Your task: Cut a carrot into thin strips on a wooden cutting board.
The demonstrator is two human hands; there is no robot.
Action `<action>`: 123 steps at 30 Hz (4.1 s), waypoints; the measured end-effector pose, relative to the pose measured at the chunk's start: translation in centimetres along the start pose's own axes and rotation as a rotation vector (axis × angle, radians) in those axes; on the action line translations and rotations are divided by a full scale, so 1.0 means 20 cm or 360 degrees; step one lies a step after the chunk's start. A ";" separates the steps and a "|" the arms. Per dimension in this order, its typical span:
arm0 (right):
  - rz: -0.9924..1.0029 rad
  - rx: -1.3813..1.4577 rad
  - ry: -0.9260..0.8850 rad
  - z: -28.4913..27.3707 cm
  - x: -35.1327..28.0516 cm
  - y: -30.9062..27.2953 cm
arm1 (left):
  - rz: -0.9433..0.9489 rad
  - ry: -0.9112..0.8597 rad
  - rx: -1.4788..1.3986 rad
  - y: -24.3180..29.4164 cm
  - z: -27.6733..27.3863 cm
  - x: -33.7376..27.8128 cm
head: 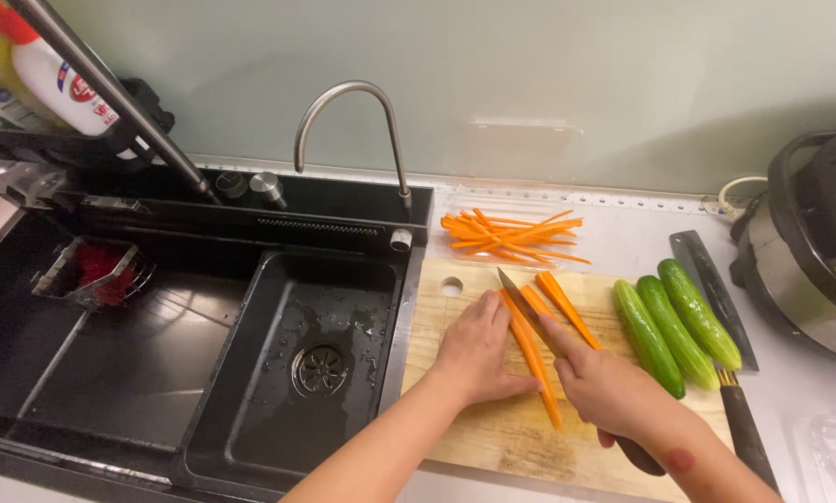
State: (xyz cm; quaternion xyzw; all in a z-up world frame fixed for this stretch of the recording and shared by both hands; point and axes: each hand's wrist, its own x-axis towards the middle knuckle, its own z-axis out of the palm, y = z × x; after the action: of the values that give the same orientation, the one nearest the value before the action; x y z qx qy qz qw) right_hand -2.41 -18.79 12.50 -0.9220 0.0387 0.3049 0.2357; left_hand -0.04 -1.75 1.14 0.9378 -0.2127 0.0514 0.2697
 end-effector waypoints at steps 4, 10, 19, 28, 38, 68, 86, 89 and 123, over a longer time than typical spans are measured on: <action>0.0091 -0.0036 -0.0084 -0.04 -0.06 -0.01 | 0.0056 0.0076 0.0062 -0.02 0.03 0.00; 0.0196 -0.0040 -0.0212 -0.02 -0.18 0.11 | -0.0034 -0.0063 0.0077 -0.01 0.01 0.01; 0.0145 -0.0203 -0.0373 0.09 -0.27 0.49 | -0.0043 -0.0038 0.0085 0.00 0.02 0.01; 0.0006 0.0051 -0.0341 0.05 -0.28 0.58 | -0.0061 -0.0104 0.0118 0.00 0.02 0.01; -0.0082 0.0277 -0.0078 0.02 -0.08 0.42 | -0.0099 -0.0073 0.0047 0.02 0.01 -0.01; 0.0214 0.0024 -0.0436 -0.06 -0.24 0.15 | -0.0086 -0.0077 0.0057 -0.04 0.09 -0.01; 0.0125 0.0005 -0.0344 -0.05 -0.27 0.50 | -0.0107 -0.0127 0.0033 -0.03 0.04 0.00; 0.0162 0.0036 -0.0311 -0.08 -0.28 0.45 | -0.0175 -0.0146 -0.0150 -0.06 0.01 0.00; 0.0097 -0.0045 -0.0206 -0.08 -0.06 -0.06 | -0.0932 0.0000 -0.0098 -0.21 0.09 0.32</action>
State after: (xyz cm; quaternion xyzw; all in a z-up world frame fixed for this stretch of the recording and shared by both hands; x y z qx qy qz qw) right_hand -2.23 -18.56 14.71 -0.9020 0.0472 0.3714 0.2151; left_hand 7.49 -1.95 -1.12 0.9506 0.0654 -0.0351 0.3013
